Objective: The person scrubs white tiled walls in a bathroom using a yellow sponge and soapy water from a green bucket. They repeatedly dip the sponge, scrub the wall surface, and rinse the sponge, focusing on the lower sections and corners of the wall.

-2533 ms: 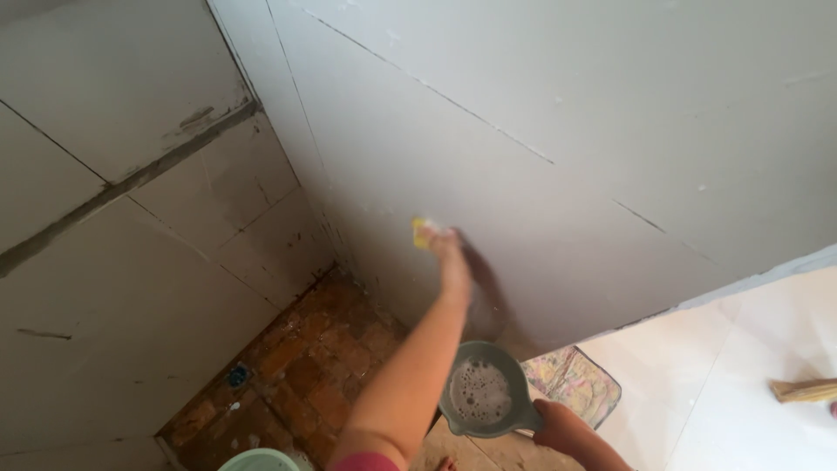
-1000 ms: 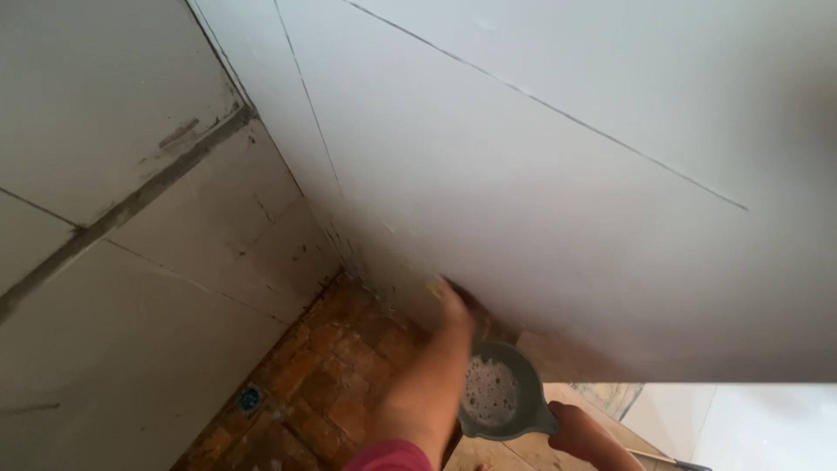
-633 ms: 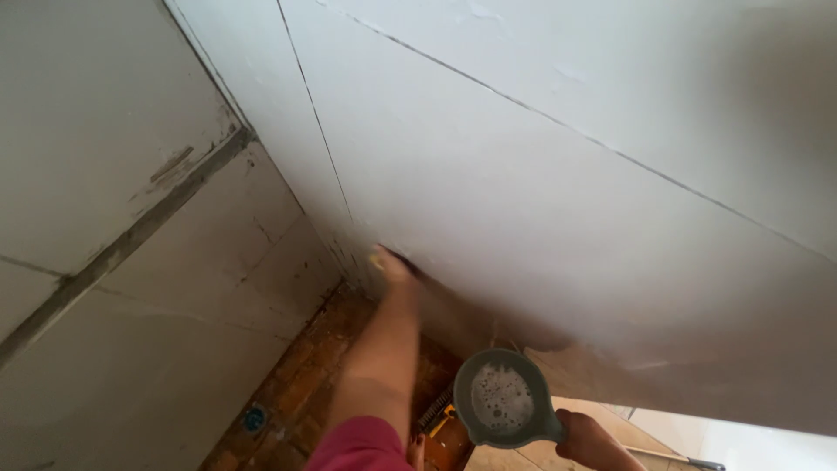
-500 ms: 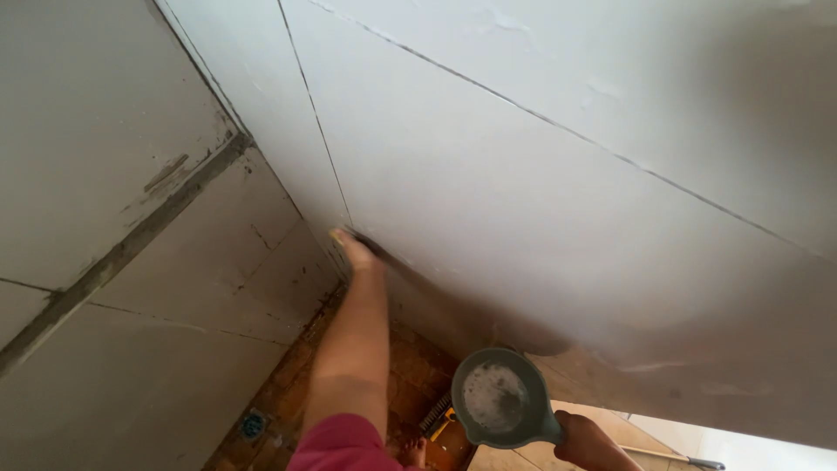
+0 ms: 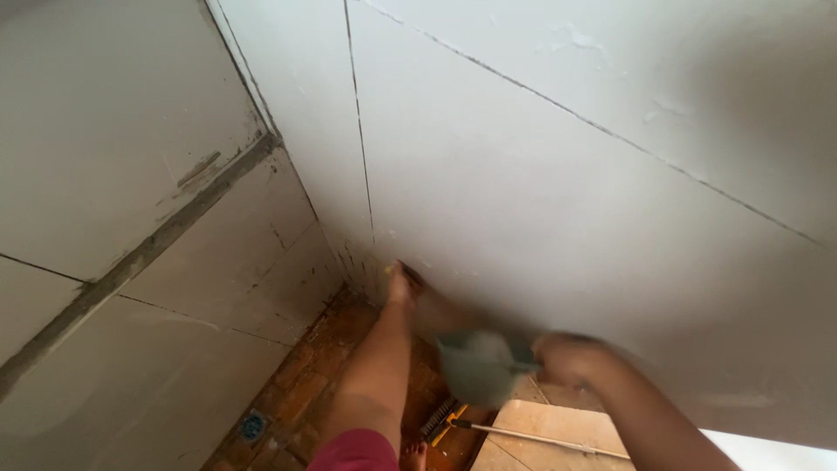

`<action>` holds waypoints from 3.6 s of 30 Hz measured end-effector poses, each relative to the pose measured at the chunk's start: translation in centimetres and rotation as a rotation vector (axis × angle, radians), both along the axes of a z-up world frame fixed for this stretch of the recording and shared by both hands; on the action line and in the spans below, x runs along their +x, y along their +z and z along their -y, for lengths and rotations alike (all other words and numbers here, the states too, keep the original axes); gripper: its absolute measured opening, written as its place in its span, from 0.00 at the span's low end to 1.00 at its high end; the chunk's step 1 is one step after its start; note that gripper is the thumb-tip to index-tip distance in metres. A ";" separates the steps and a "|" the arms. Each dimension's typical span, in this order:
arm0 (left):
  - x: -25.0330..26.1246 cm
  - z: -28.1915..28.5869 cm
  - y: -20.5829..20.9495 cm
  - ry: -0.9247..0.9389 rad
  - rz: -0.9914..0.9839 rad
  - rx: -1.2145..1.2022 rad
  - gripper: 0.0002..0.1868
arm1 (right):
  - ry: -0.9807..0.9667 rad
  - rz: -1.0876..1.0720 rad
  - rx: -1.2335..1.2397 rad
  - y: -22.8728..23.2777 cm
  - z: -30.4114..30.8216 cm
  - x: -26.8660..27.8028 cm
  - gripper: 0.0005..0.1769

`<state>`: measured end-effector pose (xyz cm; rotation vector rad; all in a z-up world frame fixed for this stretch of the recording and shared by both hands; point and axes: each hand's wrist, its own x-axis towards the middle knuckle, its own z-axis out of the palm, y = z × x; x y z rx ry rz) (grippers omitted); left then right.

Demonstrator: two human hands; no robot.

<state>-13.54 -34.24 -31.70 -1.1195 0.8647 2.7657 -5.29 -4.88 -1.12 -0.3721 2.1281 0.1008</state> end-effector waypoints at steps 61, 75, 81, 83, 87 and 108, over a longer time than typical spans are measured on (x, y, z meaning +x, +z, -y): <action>12.7 -43.7 8.2 0.316 -0.304 -0.481 0.50 | 0.083 -0.027 -0.301 -12.8 -34.5 14.8 0.21; 13.5 -41.4 7.7 0.267 -0.280 -0.124 0.51 | 0.149 -0.006 -0.349 -13.4 -30.3 13.8 0.28; 14.6 -42.1 9.3 0.057 0.206 -0.204 0.48 | 0.122 -0.011 -0.329 -13.6 -28.9 13.8 0.28; 15.4 -42.1 8.6 0.082 0.056 -0.275 0.47 | 0.169 -0.053 -0.377 -14.8 -29.1 14.0 0.28; 12.6 -38.3 4.2 0.104 0.037 -0.125 0.49 | 0.199 -0.027 -0.324 -16.5 -28.7 13.4 0.27; 7.1 -27.5 7.2 0.306 -0.128 -0.426 0.38 | 0.084 0.001 -0.297 -16.2 -22.8 10.7 0.21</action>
